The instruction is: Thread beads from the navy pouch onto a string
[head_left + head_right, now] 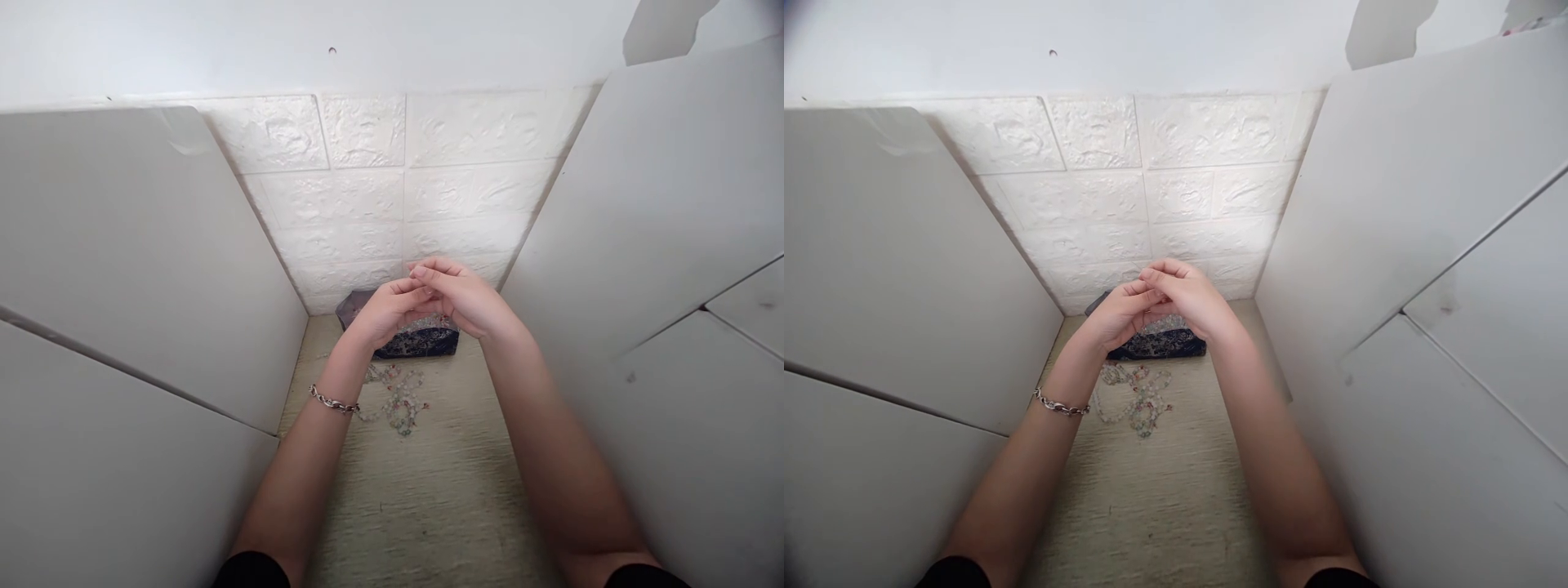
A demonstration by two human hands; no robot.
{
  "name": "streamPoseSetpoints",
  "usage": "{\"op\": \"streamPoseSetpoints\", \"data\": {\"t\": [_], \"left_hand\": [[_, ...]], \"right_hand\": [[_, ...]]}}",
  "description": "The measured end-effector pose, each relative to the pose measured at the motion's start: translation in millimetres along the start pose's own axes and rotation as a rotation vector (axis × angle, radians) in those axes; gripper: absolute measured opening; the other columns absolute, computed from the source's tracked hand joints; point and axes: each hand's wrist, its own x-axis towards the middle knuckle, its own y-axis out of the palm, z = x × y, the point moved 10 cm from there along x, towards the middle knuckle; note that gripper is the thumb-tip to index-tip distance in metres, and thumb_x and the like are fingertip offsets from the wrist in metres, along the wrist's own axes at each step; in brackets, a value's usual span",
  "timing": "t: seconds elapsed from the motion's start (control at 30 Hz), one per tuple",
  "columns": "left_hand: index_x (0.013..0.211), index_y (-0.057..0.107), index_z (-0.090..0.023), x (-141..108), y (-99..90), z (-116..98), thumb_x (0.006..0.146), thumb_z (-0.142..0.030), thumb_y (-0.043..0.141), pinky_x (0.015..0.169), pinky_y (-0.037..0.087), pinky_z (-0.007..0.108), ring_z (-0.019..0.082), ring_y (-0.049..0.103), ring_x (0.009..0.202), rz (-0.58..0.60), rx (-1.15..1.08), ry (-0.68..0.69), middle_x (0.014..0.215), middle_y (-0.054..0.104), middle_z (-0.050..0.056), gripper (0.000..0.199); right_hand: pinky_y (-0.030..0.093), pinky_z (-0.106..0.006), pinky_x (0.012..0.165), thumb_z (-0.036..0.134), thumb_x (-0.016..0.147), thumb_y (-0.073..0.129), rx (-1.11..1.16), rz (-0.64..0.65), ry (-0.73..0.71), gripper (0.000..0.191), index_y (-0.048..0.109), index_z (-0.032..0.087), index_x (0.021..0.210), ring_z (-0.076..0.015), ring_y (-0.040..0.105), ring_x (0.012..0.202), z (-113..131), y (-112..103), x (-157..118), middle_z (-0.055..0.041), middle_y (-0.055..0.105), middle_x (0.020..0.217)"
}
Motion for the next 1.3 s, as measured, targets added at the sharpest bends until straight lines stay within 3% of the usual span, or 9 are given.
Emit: {"op": "streamPoseSetpoints", "data": {"t": [0.2,0.4,0.57,0.63,0.8,0.9,1.03,1.17,1.3], "left_hand": [[0.075,0.064,-0.013,-7.7,10.2,-17.7,0.068,-0.027,0.059,0.079,0.041,0.03,0.016,0.056,0.083,0.031,0.118,0.065,0.079,0.063,0.006,0.016],[0.07,0.06,-0.014,-27.8,11.3,-51.4,0.073,-0.026,0.054,0.07,0.045,0.026,0.012,0.057,0.075,-0.039,0.072,0.131,0.074,0.061,0.002,0.014],[0.067,0.053,-0.016,-49.9,0.8,-83.9,0.077,-0.027,0.048,0.044,0.038,0.016,0.005,0.048,0.046,-0.154,0.04,0.208,0.053,0.048,-0.003,0.016],[0.067,0.052,-0.017,-57.9,-4.2,-94.7,0.078,-0.027,0.046,0.037,0.031,0.014,0.002,0.039,0.037,-0.2,0.045,0.235,0.048,0.04,-0.005,0.016],[0.066,0.052,-0.017,-68.6,-13.5,-110.1,0.08,-0.027,0.042,0.035,0.024,0.015,0.0,0.027,0.033,-0.264,0.047,0.287,0.046,0.03,-0.006,0.019],[0.07,0.055,-0.018,-72.0,-12.8,-115.6,0.079,-0.025,0.042,0.036,0.023,0.016,0.001,0.027,0.034,-0.259,0.049,0.319,0.046,0.03,-0.005,0.017],[0.079,0.058,-0.021,-76.9,-0.3,-122.2,0.079,-0.021,0.038,0.036,0.022,0.017,0.002,0.027,0.035,-0.193,0.055,0.347,0.048,0.032,-0.005,0.02],[0.082,0.058,-0.022,-78.4,3.2,-124.6,0.08,-0.021,0.034,0.037,0.025,0.017,0.003,0.029,0.036,-0.187,0.1,0.348,0.048,0.032,-0.004,0.025],[0.079,0.06,-0.019,-73.8,-6.1,-116.5,0.077,-0.023,0.043,0.034,0.018,0.016,0.002,0.023,0.034,-0.183,0.21,0.265,0.046,0.023,-0.005,0.017]], "right_hand": [[0.048,-0.025,0.06,0.034,0.069,0.058,-0.006,-0.015,-0.042,0.021,0.052,0.016,0.078,-0.0112,0.053,0.07,19.3,0.8,-10.2,-0.0006,0.053,0.074],[0.049,-0.025,0.058,0.031,0.074,0.053,0.252,-0.05,-0.148,0.012,0.049,0.019,0.075,-0.0117,0.055,0.077,58.6,-6.3,-30.6,0.0,0.054,0.092],[0.044,-0.013,0.046,0.029,0.081,0.041,0.307,-0.502,-0.324,0.014,0.051,0.021,0.075,-0.0061,0.054,0.066,76.6,-68.9,-46.1,0.0011,0.054,0.077],[0.044,-0.012,0.044,0.026,0.081,0.042,0.36,-0.578,-0.35,0.014,0.051,0.021,0.072,-0.0049,0.053,0.062,71.9,-87.7,-45.2,0.0012,0.053,0.074],[0.049,-0.011,0.055,0.016,0.081,0.041,0.657,-0.599,-0.359,0.016,0.047,0.018,0.066,-0.0038,0.054,0.069,50.4,-117.7,-33.9,0.0008,0.051,0.074],[0.051,-0.016,0.064,0.015,0.082,0.039,0.724,-0.759,-0.435,0.018,0.046,0.017,0.065,-0.0065,0.056,0.077,44.3,-138.3,-42.7,0.0,0.051,0.074],[0.05,-0.018,0.069,0.019,0.083,0.035,0.768,-0.924,-0.35,0.02,0.046,0.015,0.066,-0.007,0.057,0.078,24.4,-151.2,-48.4,-0.0012,0.052,0.08],[0.05,-0.019,0.068,0.021,0.082,0.034,0.72,-0.924,-0.292,0.018,0.045,0.017,0.068,-0.0067,0.056,0.079,14.0,-156.3,-42.0,-0.0013,0.052,0.083],[0.051,-0.023,0.067,0.022,0.081,0.035,0.662,-0.866,-0.375,0.016,0.043,0.019,0.068,-0.0082,0.056,0.079,19.6,-161.5,-35.8,-0.001,0.053,0.08]]}}
